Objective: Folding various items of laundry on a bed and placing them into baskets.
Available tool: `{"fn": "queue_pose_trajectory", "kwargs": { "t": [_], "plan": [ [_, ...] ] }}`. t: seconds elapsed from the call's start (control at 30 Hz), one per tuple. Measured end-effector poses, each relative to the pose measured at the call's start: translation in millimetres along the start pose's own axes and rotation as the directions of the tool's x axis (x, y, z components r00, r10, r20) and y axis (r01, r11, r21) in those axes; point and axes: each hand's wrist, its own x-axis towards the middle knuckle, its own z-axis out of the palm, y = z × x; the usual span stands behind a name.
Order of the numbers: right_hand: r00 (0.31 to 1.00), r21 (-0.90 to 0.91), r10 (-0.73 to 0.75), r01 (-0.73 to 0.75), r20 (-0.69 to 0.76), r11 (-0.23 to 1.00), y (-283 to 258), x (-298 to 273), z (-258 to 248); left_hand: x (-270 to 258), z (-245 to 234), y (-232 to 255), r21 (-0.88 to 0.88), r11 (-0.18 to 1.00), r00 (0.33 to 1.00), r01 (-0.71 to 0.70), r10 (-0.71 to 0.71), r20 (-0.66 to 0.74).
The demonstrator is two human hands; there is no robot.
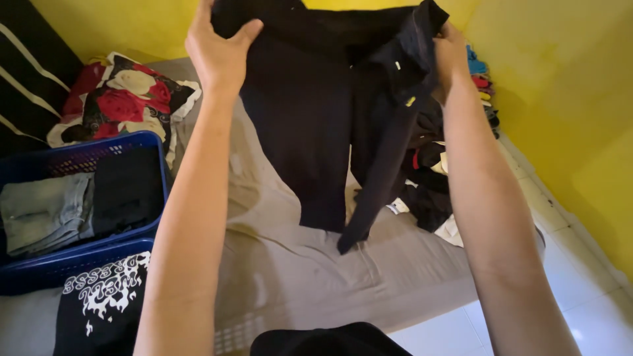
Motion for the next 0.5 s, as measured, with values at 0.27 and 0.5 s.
{"fn": "queue_pose_trajectory", "kwargs": {
  "t": [0.27,0.5],
  "plan": [
    [0.967,0.136,0.134,-0.166,0.217,0.977,-25.5,-36.9,19.3,-45.6,25.1,-17.4,-0.335,0.912,0.968,0.237,-0.251,0.001],
    [0.968,-0.287,0.235,-0.252,-0.091,0.924,56.0,-50.5,55.8,-100.0,78.3,-37.4,-0.382,0.382,0.535,0.841,-0.692,0.485]
  ]
}}
